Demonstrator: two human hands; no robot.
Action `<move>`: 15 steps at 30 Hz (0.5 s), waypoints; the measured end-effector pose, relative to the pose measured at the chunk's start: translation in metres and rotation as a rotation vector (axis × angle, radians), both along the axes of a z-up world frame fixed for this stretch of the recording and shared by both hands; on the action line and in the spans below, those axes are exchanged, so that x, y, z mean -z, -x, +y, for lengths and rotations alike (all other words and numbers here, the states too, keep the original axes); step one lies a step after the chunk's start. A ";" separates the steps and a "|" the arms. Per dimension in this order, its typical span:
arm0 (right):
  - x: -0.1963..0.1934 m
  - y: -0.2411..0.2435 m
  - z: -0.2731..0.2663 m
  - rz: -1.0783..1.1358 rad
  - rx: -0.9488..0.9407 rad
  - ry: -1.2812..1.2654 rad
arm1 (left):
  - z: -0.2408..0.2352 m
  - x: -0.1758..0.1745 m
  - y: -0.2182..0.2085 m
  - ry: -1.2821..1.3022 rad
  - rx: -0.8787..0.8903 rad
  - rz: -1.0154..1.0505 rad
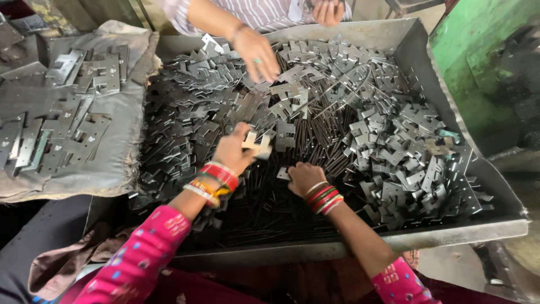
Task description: The person picks up metal parts from a large bin and places them onto a platform on the left, working alongside other people.
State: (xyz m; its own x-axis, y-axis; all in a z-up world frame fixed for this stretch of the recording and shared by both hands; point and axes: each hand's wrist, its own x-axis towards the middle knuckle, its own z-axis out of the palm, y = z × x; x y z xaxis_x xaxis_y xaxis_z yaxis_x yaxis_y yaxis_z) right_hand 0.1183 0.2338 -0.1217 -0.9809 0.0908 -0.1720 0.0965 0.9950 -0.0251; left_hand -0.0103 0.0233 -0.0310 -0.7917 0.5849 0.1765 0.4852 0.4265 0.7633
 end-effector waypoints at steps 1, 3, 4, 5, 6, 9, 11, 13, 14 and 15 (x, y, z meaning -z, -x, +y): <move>-0.006 -0.004 0.008 -0.094 0.010 0.039 | -0.012 -0.004 -0.002 0.081 0.010 0.204; -0.015 -0.010 0.034 0.101 -0.072 0.234 | -0.033 -0.016 0.008 0.171 0.040 0.235; -0.019 -0.013 0.050 0.199 -0.113 0.330 | -0.041 -0.021 0.013 0.216 0.056 0.251; -0.025 -0.015 0.068 0.242 -0.130 0.586 | -0.050 -0.027 0.018 0.174 0.062 0.180; -0.031 -0.016 0.082 0.283 -0.145 0.842 | -0.060 -0.032 0.023 0.131 0.069 0.110; -0.052 -0.030 0.110 0.312 0.329 1.206 | -0.064 -0.044 0.043 -0.230 0.085 -0.343; -0.059 -0.033 0.114 0.575 0.461 1.720 | -0.060 -0.046 0.044 -0.482 0.087 -0.606; -0.061 -0.031 0.108 0.415 0.632 1.933 | -0.054 -0.050 0.035 -0.664 0.082 -0.739; -0.060 -0.029 0.103 0.327 0.718 2.035 | -0.049 -0.052 0.028 -0.644 0.040 -0.790; -0.057 -0.025 0.092 0.231 0.692 2.082 | -0.042 -0.051 0.020 -0.621 -0.001 -0.841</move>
